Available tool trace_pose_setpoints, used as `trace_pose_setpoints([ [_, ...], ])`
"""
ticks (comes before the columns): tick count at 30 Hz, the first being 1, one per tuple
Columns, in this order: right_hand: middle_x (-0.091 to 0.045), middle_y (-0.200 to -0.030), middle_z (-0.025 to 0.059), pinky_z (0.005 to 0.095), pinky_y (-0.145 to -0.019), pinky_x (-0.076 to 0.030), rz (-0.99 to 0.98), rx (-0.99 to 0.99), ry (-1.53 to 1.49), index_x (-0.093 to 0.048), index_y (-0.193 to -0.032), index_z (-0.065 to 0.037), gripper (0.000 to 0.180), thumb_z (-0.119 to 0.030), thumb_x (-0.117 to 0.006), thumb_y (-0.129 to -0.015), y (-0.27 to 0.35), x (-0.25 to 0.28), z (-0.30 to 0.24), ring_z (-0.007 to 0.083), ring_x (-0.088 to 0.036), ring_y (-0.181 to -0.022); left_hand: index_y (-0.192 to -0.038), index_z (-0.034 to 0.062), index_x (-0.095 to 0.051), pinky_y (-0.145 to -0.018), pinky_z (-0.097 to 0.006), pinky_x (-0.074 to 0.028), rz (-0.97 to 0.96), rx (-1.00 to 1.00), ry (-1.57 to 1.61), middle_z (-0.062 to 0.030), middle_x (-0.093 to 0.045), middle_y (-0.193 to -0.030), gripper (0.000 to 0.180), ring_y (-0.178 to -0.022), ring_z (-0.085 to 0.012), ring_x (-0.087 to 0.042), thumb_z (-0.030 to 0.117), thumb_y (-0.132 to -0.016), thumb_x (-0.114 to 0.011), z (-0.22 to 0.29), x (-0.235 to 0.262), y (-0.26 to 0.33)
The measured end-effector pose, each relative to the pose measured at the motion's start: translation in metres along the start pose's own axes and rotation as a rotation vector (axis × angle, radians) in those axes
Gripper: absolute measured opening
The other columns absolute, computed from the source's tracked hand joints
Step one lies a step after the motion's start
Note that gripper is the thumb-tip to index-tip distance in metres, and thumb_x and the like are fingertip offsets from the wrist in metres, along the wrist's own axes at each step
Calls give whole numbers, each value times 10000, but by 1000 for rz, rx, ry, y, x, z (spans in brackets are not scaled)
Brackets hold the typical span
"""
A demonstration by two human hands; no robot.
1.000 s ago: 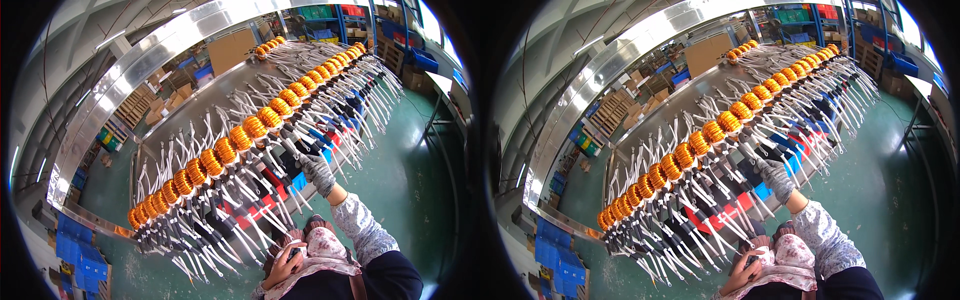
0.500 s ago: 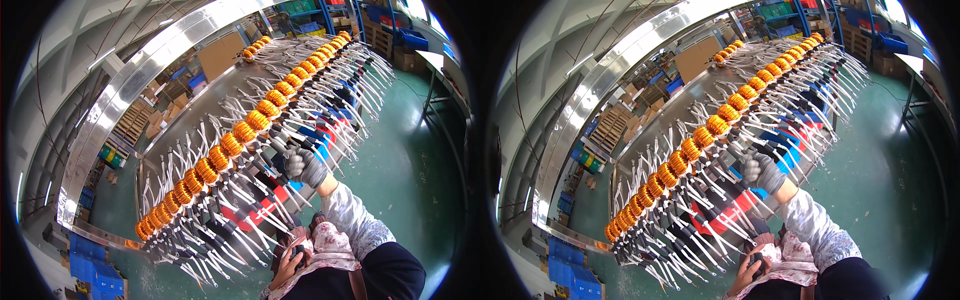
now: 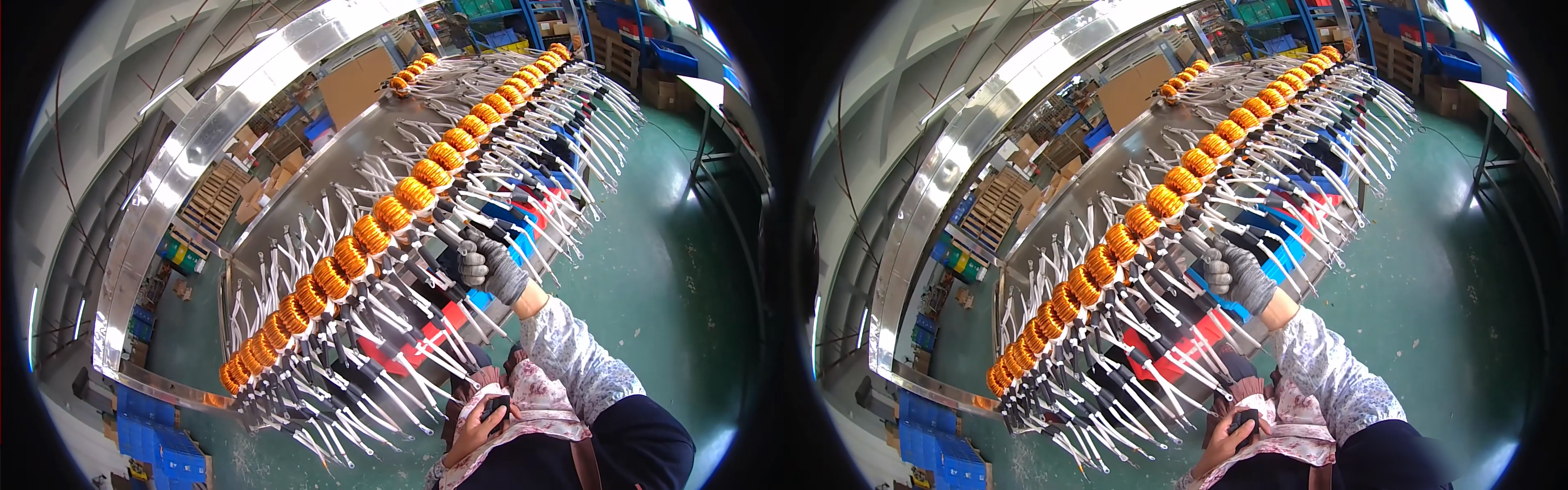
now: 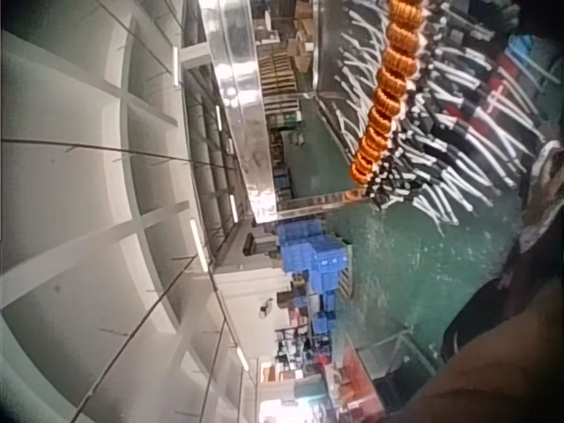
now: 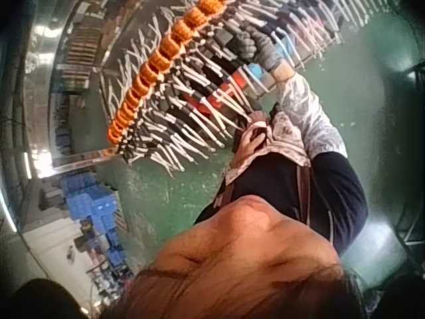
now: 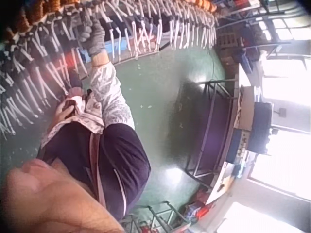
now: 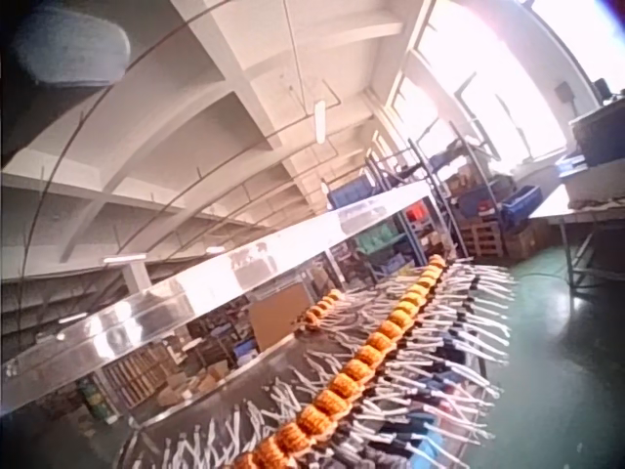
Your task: The person stands at a metal workbench in a factory setting, repeatedly picking up black cylindrical components from a blue bin and inserting them into white fixtures mounted on a rack. The fixtures already contain orange coiled elements. The person works systematically along the row of fixtures, handling the components one at a time.
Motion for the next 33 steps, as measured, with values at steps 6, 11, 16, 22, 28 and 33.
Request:
trace_pose_setpoints([
  [6,-487,-562,-8,226,-416,-349,71,209,273,-542,-829,-74,371,-423,-453,-921,12,-10,-24,85,-430,-443,-1098,45,-468,-603,-192,-406,36,8,-29,-112,-611,-905,200,-686,-73,-517,143,-924,-484,4,3,4],
  [11,-422,-552,-47,225,-413,-305,-55,19,-29,-503,-765,-117,338,-388,-401,-939,3,-11,-7,75,-382,-445,-1084,43,-479,-597,-184,-392,40,16,-50,-101,-614,-893,190,-683,-70,-514,144,-923,-488,1,3,1],
  [16,-370,-548,-42,237,-426,-276,-375,-617,-1019,-443,-704,-154,342,-402,-374,-930,-2,-16,-3,93,-327,-441,-1078,44,-479,-597,-184,-388,2,11,-28,-109,-613,-898,180,-681,-63,-509,140,-926,-482,2,0,-1],
  [22,-456,-603,19,254,-441,-319,-239,-483,-771,-459,-726,-137,347,-401,-375,-934,2,-13,-13,133,-397,-482,-1032,48,-488,-529,-162,-363,44,-12,-24,-47,-618,-896,145,-629,-28,-476,153,-934,-469,12,-3,6],
  [28,-545,-679,75,267,-475,-356,-179,-468,-768,-495,-735,-122,346,-405,-420,-920,-8,-17,-10,171,-482,-552,-1044,55,-474,-507,-156,-361,26,-30,-54,-102,-621,-907,158,-622,-52,-503,160,-927,-486,5,1,2],
  [33,-499,-659,37,249,-512,-389,-142,-162,-465,-516,-824,-99,326,-416,-489,-894,50,-10,-20,123,-487,-578,-1057,46,-443,-457,-170,-347,36,-101,50,-150,-614,-893,183,-570,-91,-507,177,-933,-471,20,6,6],
])
Point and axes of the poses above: each hand's wrist, its own y-axis away from the middle knuckle, its own x-axis out of the back of the hand, z = x × y, the point moved 3 cm from there along -y, towards the middle knuckle
